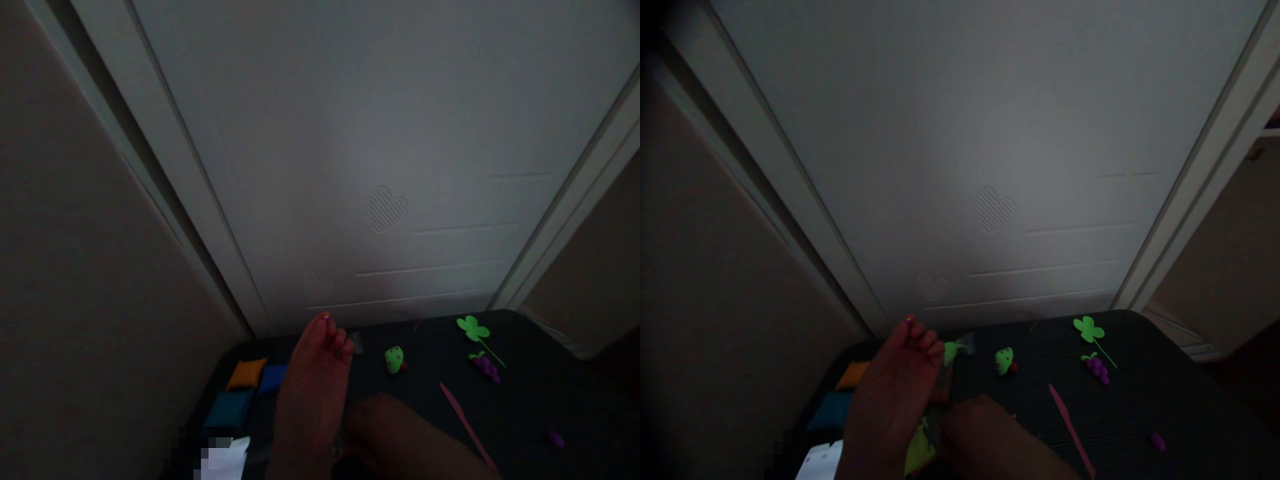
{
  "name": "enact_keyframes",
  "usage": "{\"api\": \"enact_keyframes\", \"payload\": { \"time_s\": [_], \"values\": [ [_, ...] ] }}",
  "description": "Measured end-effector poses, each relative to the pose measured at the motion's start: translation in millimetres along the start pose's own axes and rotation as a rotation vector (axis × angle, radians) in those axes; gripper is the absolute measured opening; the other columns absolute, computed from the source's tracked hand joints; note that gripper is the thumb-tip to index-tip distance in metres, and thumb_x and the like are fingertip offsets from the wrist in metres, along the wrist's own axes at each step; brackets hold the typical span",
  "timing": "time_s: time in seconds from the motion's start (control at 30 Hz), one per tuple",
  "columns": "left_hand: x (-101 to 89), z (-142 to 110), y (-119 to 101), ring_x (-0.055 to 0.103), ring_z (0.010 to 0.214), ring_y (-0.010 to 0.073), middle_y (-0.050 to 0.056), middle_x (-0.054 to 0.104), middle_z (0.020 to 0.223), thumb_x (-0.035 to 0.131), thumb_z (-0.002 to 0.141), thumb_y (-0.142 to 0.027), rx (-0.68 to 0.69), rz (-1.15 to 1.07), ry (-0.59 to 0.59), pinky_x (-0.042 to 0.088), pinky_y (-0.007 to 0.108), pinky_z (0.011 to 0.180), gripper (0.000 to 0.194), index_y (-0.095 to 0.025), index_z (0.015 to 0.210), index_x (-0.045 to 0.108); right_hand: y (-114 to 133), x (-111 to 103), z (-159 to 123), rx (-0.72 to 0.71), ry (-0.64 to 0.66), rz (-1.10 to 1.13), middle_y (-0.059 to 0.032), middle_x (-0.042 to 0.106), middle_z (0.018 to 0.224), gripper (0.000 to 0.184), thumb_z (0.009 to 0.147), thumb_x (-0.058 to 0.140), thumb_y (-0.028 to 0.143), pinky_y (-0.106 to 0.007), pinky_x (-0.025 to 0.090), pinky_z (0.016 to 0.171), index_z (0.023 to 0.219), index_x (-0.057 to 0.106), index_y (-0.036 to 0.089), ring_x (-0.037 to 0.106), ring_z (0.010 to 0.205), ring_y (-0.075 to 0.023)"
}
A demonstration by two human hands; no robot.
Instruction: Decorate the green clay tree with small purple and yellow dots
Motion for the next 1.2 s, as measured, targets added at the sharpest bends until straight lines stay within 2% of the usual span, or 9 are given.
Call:
{"api": "enact_keyframes", "payload": {
  "time_s": [0.2, 0.3, 0.37, 0.47, 0.6, 0.67, 0.77, 0.93, 1.2],
  "values": [
    [12.0, -7.0, 28.5, 0.048, 0.062, 0.0067, -0.001, 0.052, 0.070, 0.055, 0.077, -0.016, -0.174, -0.095, 0.058, 0.039, 0.020, 0.057, 0.006, -0.015, 0.076, 0.060, -38.3, 65.6, -29.2, -0.027, -0.045, -0.181, 0.0006, 0.061, 0.072, 0.007, 0.067, 0.063, 0.026, -0.027, 0.037, 0.061, 0.067, 0.059, 0.020, 0.057, 0.070, -0.0167],
    [19.6, -13.0, 37.0, 0.048, 0.064, 0.0068, -0.001, 0.052, 0.071, 0.054, 0.077, -0.016, -0.225, -0.124, 0.092, 0.038, 0.020, 0.057, 0.006, -0.014, 0.077, 0.060, -43.6, 70.7, -40.7, -0.034, -0.099, -0.188, 0.0017, 0.060, 0.070, 0.009, 0.067, 0.064, 0.029, -0.029, 0.037, 0.062, 0.072, 0.059, 0.023, 0.056, 0.068, -0.0164],
    [23.1, -16.3, 40.1, 0.048, 0.064, 0.0067, -0.001, 0.052, 0.072, 0.053, 0.078, -0.016, -0.244, -0.136, 0.118, 0.038, 0.020, 0.058, 0.008, -0.014, 0.078, 0.060, -37.7, 51.3, -44.7, -0.039, -0.141, -0.156, 0.0025, 0.060, 0.075, 0.013, 0.069, 0.063, 0.029, -0.028, 0.039, 0.064, 0.081, 0.059, 0.026, 0.056, 0.072, -0.0154],
    [25.3, -18.9, 41.5, 0.049, 0.065, 0.0070, -0.001, 0.053, 0.072, 0.051, 0.079, -0.016, -0.244, -0.142, 0.153, 0.039, 0.020, 0.060, 0.010, -0.014, 0.079, 0.060, -23.4, -13.5, -48.8, -0.037, -0.273, 0.014, 0.0003, 0.059, 0.088, 0.016, 0.077, 0.053, 0.019, -0.026, 0.042, 0.072, 0.092, 0.056, 0.025, 0.054, 0.084, -0.0130],
    [25.7, -21.1, 46.5, 0.052, 0.068, 0.0088, -0.001, 0.056, 0.074, 0.056, 0.076, -0.016, -0.252, -0.124, 0.183, 0.042, 0.023, 0.065, 0.008, -0.015, 0.080, 0.062, -6.4, -127.7, -70.3, -0.088, -0.762, 0.261, -0.0003, 0.054, 0.090, 0.017, 0.078, 0.051, 0.014, -0.021, 0.044, 0.073, 0.093, 0.052, 0.023, 0.052, 0.087, -0.0095],
    [26.2, -23.1, 51.5, 0.054, 0.071, 0.0100, 0.000, 0.059, 0.076, 0.058, 0.073, -0.014, -0.263, -0.108, 0.186, 0.045, 0.024, 0.068, 0.009, -0.015, 0.080, 0.063, -5.8, -157.9, -80.5, -0.038, -0.944, 0.321, 0.0002, 0.052, 0.095, 0.019, 0.077, 0.055, 0.015, -0.020, 0.044, 0.076, 0.093, 0.052, 0.024, 0.051, 0.090, -0.0093],
    [24.5, -26.5, 60.5, 0.058, 0.074, 0.0104, 0.002, 0.063, 0.078, 0.062, 0.069, -0.012, -0.289, -0.095, 0.143, 0.047, 0.022, 0.070, 0.009, -0.013, 0.077, 0.066, -1.5, -170.1, -81.0, -0.019, -1.023, 0.427, 0.0013, 0.051, 0.097, 0.019, 0.076, 0.055, 0.016, -0.018, 0.044, 0.075, 0.092, 0.053, 0.026, 0.052, 0.091, -0.0084],
    [22.5, -29.5, 72.2, 0.060, 0.072, 0.0091, 0.003, 0.067, 0.076, 0.067, 0.064, -0.013, -0.312, -0.062, 0.103, 0.047, 0.017, 0.067, 0.010, -0.014, 0.074, 0.068, 4.2, -171.2, -75.8, -0.054, -1.000, 0.448, 0.0028, 0.054, 0.094, 0.021, 0.074, 0.058, 0.014, -0.015, 0.044, 0.077, 0.091, 0.055, 0.026, 0.052, 0.090, -0.0065],
    [12.2, -24.0, 74.6, 0.061, 0.071, 0.0095, 0.002, 0.067, 0.076, 0.067, 0.064, -0.017, -0.221, 0.034, 0.075, 0.048, 0.018, 0.067, 0.011, -0.018, 0.075, 0.068, -6.0, -172.4, -75.7, -0.031, -0.971, 0.456, 0.0030, 0.056, 0.090, 0.015, 0.074, 0.058, 0.014, -0.013, 0.044, 0.074, 0.085, 0.057, 0.023, 0.054, 0.085, -0.0053]
  ]
}}
Point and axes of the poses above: each hand's wrist, its own z-axis towards the middle knuckle, its own x-axis out of the palm, y = z × x, the point moved 10 cm from there along z, towards the middle knuckle
